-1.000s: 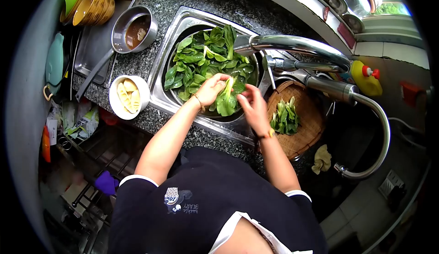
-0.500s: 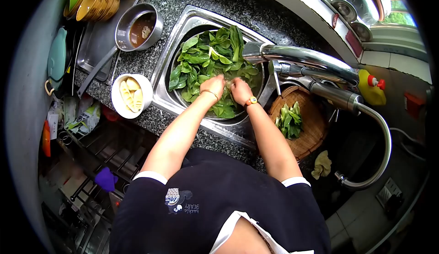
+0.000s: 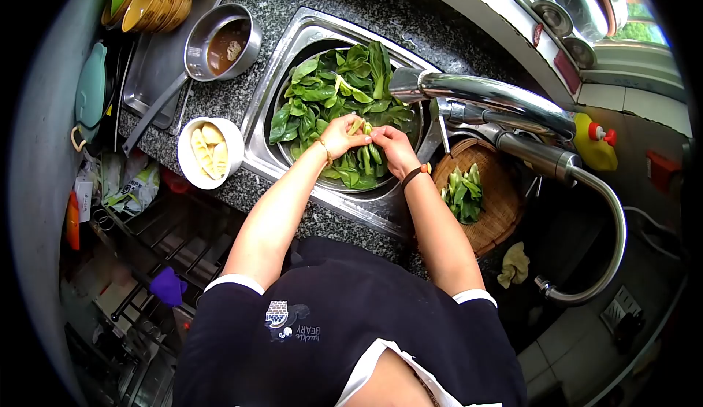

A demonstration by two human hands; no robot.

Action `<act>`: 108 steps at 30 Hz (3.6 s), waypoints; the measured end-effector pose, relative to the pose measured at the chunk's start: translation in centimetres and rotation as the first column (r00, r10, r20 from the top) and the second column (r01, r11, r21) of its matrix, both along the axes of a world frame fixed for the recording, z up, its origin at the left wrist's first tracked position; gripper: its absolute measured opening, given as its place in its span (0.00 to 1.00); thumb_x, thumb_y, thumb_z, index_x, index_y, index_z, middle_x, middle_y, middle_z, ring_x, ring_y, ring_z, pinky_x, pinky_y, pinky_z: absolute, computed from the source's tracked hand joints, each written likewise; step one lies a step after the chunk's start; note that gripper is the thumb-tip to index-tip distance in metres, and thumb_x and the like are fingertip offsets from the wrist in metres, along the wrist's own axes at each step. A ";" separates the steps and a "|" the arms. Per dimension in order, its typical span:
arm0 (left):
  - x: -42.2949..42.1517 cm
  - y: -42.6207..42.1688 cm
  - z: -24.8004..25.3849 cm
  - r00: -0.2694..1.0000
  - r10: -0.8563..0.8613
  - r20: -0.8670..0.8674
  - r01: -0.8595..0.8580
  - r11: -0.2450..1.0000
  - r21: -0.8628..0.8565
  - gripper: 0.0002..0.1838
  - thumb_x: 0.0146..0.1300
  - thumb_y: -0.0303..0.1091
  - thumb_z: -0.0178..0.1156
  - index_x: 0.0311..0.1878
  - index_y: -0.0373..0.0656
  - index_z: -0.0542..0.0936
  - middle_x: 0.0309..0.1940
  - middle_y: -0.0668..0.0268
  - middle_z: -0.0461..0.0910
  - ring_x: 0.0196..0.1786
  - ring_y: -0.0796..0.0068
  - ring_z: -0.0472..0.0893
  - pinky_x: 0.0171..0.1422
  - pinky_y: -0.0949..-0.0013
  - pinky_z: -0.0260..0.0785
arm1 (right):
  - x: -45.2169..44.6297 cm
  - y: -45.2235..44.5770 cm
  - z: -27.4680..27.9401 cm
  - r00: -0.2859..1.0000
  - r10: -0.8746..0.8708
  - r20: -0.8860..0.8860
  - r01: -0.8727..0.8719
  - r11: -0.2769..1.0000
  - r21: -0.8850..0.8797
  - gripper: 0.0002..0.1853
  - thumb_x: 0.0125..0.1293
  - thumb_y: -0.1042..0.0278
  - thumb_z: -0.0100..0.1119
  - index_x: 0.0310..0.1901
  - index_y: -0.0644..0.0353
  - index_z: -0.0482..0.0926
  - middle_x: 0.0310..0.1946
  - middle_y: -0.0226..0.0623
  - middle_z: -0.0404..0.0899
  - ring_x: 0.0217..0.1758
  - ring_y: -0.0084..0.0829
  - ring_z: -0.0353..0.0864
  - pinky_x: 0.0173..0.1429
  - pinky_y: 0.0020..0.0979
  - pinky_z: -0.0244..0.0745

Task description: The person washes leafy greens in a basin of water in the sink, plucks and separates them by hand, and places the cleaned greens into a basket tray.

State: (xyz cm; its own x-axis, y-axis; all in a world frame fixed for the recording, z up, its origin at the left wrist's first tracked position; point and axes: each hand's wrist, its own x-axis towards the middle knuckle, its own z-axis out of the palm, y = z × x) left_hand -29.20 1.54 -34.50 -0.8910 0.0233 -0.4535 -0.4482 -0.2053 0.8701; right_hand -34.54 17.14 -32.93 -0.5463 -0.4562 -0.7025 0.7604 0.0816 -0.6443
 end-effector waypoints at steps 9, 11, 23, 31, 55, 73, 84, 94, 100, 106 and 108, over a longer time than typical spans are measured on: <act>0.7 -0.8 -0.9 0.965 -0.243 0.096 0.261 0.901 -0.347 0.14 0.55 0.29 0.58 0.44 0.36 0.76 0.35 0.66 0.79 0.38 0.78 0.75 0.46 0.74 0.67 | -0.7 -1.0 -0.3 0.231 0.867 -0.442 -0.289 0.495 0.819 0.08 0.54 0.76 0.43 0.35 0.64 0.71 0.35 0.53 0.75 0.39 0.48 0.76 0.42 0.44 0.71; 1.1 -0.6 -1.6 0.999 -0.031 0.015 0.032 0.997 -0.067 0.13 0.58 0.28 0.56 0.46 0.36 0.74 0.33 0.68 0.79 0.33 0.79 0.75 0.39 0.76 0.68 | -0.2 -1.5 0.5 0.286 0.853 -0.437 -0.260 0.508 0.821 0.08 0.56 0.70 0.45 0.34 0.63 0.72 0.31 0.53 0.76 0.37 0.48 0.77 0.41 0.44 0.70; 0.5 0.0 0.7 0.967 0.072 0.246 -0.084 0.996 0.037 0.18 0.51 0.24 0.61 0.47 0.38 0.72 0.33 0.70 0.76 0.32 0.85 0.73 0.31 0.81 0.66 | -0.1 -1.5 -0.8 0.993 0.070 -0.099 -0.061 0.993 0.098 0.08 0.60 0.67 0.55 0.34 0.63 0.75 0.29 0.29 0.76 0.31 0.19 0.72 0.37 0.21 0.66; 0.6 -1.2 -0.7 0.989 -0.068 0.134 0.076 0.996 -0.055 0.21 0.47 0.24 0.65 0.46 0.34 0.72 0.38 0.61 0.78 0.39 0.73 0.78 0.45 0.73 0.71 | -0.8 -0.4 -2.5 0.959 0.197 -0.203 -0.145 0.959 0.244 0.07 0.58 0.73 0.54 0.37 0.67 0.73 0.28 0.39 0.77 0.30 0.30 0.76 0.35 0.30 0.71; 0.4 1.2 -2.2 0.921 0.258 0.292 -0.042 0.810 -0.585 0.23 0.59 0.48 0.54 0.22 0.35 0.79 0.15 0.62 0.76 0.21 0.69 0.76 0.29 0.66 0.67 | -0.1 -0.7 -3.2 0.987 0.073 -0.144 -0.045 0.980 0.194 0.11 0.57 0.74 0.53 0.42 0.67 0.73 0.33 0.35 0.76 0.30 0.26 0.73 0.39 0.25 0.68; 0.5 0.3 2.6 0.935 0.193 0.297 -0.220 0.974 0.059 0.17 0.55 0.27 0.60 0.49 0.33 0.73 0.33 0.68 0.77 0.31 0.81 0.74 0.32 0.77 0.68 | -2.8 0.8 1.3 0.966 -0.207 0.155 0.233 0.958 -0.170 0.14 0.61 0.80 0.41 0.49 0.70 0.66 0.41 0.47 0.77 0.41 0.35 0.77 0.51 0.31 0.71; 0.4 0.9 2.9 0.937 0.292 0.191 -0.324 0.931 0.166 0.16 0.61 0.30 0.53 0.51 0.33 0.72 0.44 0.62 0.77 0.48 0.77 0.74 0.56 0.74 0.64 | 0.2 -1.6 2.4 0.923 0.215 -0.319 -0.192 0.976 0.104 0.11 0.53 0.72 0.63 0.37 0.64 0.74 0.28 0.28 0.75 0.27 0.17 0.70 0.33 0.19 0.66; 0.9 -0.4 3.2 0.987 -0.154 0.042 0.150 0.808 -0.569 0.23 0.49 0.31 0.64 0.50 0.38 0.75 0.34 0.60 0.79 0.35 0.70 0.79 0.43 0.73 0.70 | -1.0 0.0 0.6 0.837 0.444 -0.320 -0.417 0.896 0.154 0.10 0.51 0.76 0.55 0.36 0.67 0.75 0.28 0.33 0.78 0.31 0.22 0.75 0.40 0.22 0.69; 0.8 0.8 1.9 0.957 -0.291 0.017 0.150 0.442 -0.884 0.09 0.55 0.34 0.55 0.36 0.39 0.76 0.33 0.55 0.77 0.37 0.53 0.76 0.41 0.55 0.69 | -0.8 -1.0 0.2 0.512 0.747 -0.424 -0.275 0.610 0.743 0.16 0.51 0.69 0.54 0.41 0.65 0.67 0.34 0.54 0.76 0.39 0.52 0.76 0.42 0.42 0.71; -0.7 2.2 2.6 0.930 -0.264 0.257 0.345 0.379 -0.858 0.11 0.58 0.37 0.50 0.36 0.38 0.73 0.38 0.52 0.75 0.41 0.53 0.77 0.45 0.57 0.70 | -0.1 -1.5 -0.1 0.414 0.833 -0.366 -0.273 0.498 0.823 0.12 0.55 0.65 0.52 0.39 0.60 0.66 0.34 0.54 0.75 0.33 0.53 0.76 0.37 0.48 0.71; -0.7 2.0 1.3 0.953 -0.277 0.123 0.212 0.322 -0.923 0.10 0.57 0.35 0.50 0.36 0.38 0.73 0.39 0.51 0.74 0.40 0.51 0.76 0.45 0.57 0.70 | -0.1 -1.7 -0.2 0.482 0.774 -0.410 -0.194 0.551 0.812 0.12 0.56 0.64 0.52 0.38 0.61 0.68 0.34 0.54 0.75 0.35 0.52 0.76 0.39 0.47 0.71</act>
